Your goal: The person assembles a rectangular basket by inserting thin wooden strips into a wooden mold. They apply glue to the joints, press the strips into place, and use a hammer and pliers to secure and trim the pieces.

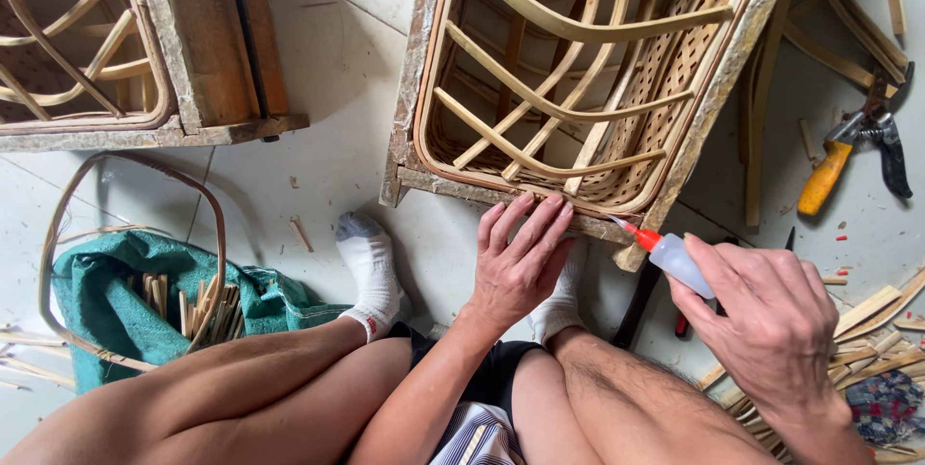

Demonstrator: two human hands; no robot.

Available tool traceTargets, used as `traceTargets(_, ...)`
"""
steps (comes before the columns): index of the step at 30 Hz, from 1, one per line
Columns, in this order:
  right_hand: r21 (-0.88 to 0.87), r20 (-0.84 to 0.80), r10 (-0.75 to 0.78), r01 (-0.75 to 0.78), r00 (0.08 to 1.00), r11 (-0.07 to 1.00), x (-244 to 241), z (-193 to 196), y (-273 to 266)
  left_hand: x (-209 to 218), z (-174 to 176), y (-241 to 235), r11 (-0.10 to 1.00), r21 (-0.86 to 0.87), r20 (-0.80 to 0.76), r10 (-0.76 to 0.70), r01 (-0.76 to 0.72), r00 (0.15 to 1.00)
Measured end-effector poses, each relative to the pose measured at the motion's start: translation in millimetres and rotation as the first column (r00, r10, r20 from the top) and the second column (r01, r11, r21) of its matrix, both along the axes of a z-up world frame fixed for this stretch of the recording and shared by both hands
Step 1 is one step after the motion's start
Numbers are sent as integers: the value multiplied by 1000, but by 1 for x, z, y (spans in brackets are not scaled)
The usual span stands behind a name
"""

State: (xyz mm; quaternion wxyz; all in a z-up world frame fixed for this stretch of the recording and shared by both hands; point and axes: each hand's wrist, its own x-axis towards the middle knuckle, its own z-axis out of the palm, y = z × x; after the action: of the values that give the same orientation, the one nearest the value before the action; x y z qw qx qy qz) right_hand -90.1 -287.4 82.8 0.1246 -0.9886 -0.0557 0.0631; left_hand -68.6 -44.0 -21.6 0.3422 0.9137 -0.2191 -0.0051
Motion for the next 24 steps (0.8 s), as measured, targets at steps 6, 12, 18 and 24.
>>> traceTargets(6,12,40,20,-21,999,1000,7,-1,9,19,5,10,991,-130,-7,-5,4,1000)
traceTargets(12,19,25,51,-52,998,998,11,-6,11,29,11,13,967,-252,-61,32,-46,998)
traceTargets(18,85,47,18,-22,999,996,12,-4,15,17,18,17,804,-452,-222,319,-387,921)
traceTargets(24,101,43,62,-66,997,993,24,-11,25,-4,0,-5,289,-352,-899,160,-890,408)
